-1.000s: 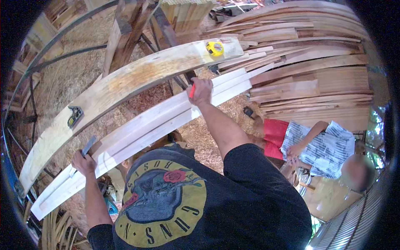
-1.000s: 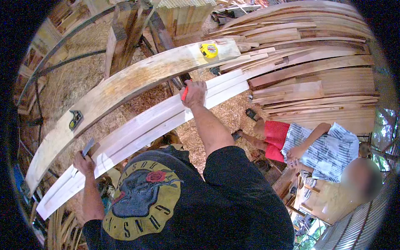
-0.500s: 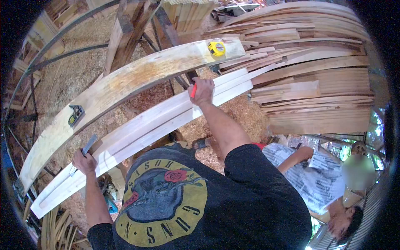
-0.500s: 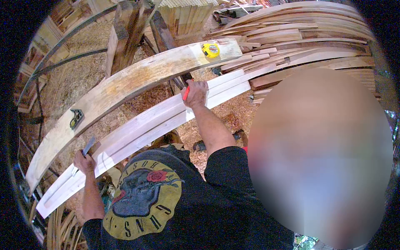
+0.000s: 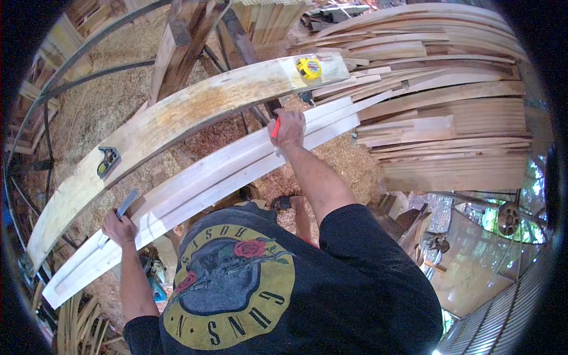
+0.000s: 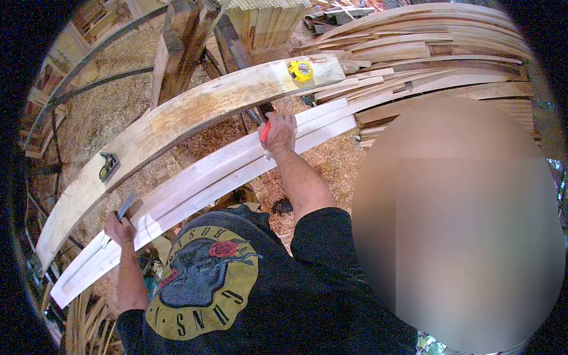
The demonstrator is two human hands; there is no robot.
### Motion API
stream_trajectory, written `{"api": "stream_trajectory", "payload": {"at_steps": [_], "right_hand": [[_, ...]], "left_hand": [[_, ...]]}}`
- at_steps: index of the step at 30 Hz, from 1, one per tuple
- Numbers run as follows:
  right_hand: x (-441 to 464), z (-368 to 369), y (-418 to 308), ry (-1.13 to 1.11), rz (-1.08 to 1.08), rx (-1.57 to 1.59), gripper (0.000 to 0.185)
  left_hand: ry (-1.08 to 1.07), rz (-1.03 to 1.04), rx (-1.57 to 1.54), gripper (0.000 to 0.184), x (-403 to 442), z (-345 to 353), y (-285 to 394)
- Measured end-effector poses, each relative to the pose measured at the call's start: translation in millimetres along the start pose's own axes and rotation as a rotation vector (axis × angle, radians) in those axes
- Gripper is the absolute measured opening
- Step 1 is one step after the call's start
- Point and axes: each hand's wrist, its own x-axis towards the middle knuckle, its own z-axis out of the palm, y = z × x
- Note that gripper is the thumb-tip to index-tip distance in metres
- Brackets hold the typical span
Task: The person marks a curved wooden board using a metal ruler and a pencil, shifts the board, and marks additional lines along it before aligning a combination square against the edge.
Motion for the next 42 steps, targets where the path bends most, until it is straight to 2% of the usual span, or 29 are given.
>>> {"api": "stream_trajectory", "payload": {"at_steps": [12, 15, 18, 19, 21, 22, 24, 26, 29, 31, 32, 36, 42], "right_hand": [[-1, -3, 2, 0.055, -0.01, 0.073, 0.037], [-7, -3, 4, 0.161, -0.042, 0.063, 0.034], [-5, 1, 7, 0.322, 0.087, 0.473, 0.03], [-6, 0, 14, 0.36, 0.13, 0.554, 0.03], [-12, -18, 25, 0.43, 0.21, 0.72, 0.03], [-18, -28, 34, 0.356, 0.224, 0.915, 0.03], [-30, -50, 59, 0.17, 0.239, 1.315, 0.03], [-32, -64, 86, 0.208, 0.15, 1.305, 0.03], [-30, -91, 130, 0.106, 0.089, 1.18, 0.027], [-29, -111, 156, -0.234, 0.319, 1.364, 0.027], [-28, -117, 166, -0.406, 0.435, 1.449, 0.027], [-32, -123, 202, -0.655, 0.471, 1.517, 0.027], [-27, -130, 240, -0.748, 0.545, 1.534, 0.022]], "left_hand": [[0.027, 0.028, 0.05, 0.026, 0, -4, 2], [0.062, 0.069, 0.057, 0.026, -1, -2, 0], [0.016, 0.056, 0.051, 0.021, 9, 3, -1], [0.118, 0.17, -0.004, 0.018, 9, 2, 3], [-0.074, 0.169, -0.095, 0.017, 20, -29, 52], [-0.169, 0.167, -0.137, 0.016, 26, -44, 84], [-0.063, 0.329, -0.393, 0.016, 23, -78, 180], [-0.261, 0.237, -0.504, 0.019, 4, -81, 258], [-0.331, 0.389, -0.502, 0.023, -15, -88, 376], [-0.388, 0.424, -0.519, 0.023, -30, -86, 435], [-0.403, 0.439, -0.52, 0.023, -35, -86, 459], [-0.408, 0.509, -0.525, 0.022, -51, -92, 531], [-0.462, 0.487, -0.535, 0.021, -62, -90, 579]]}}
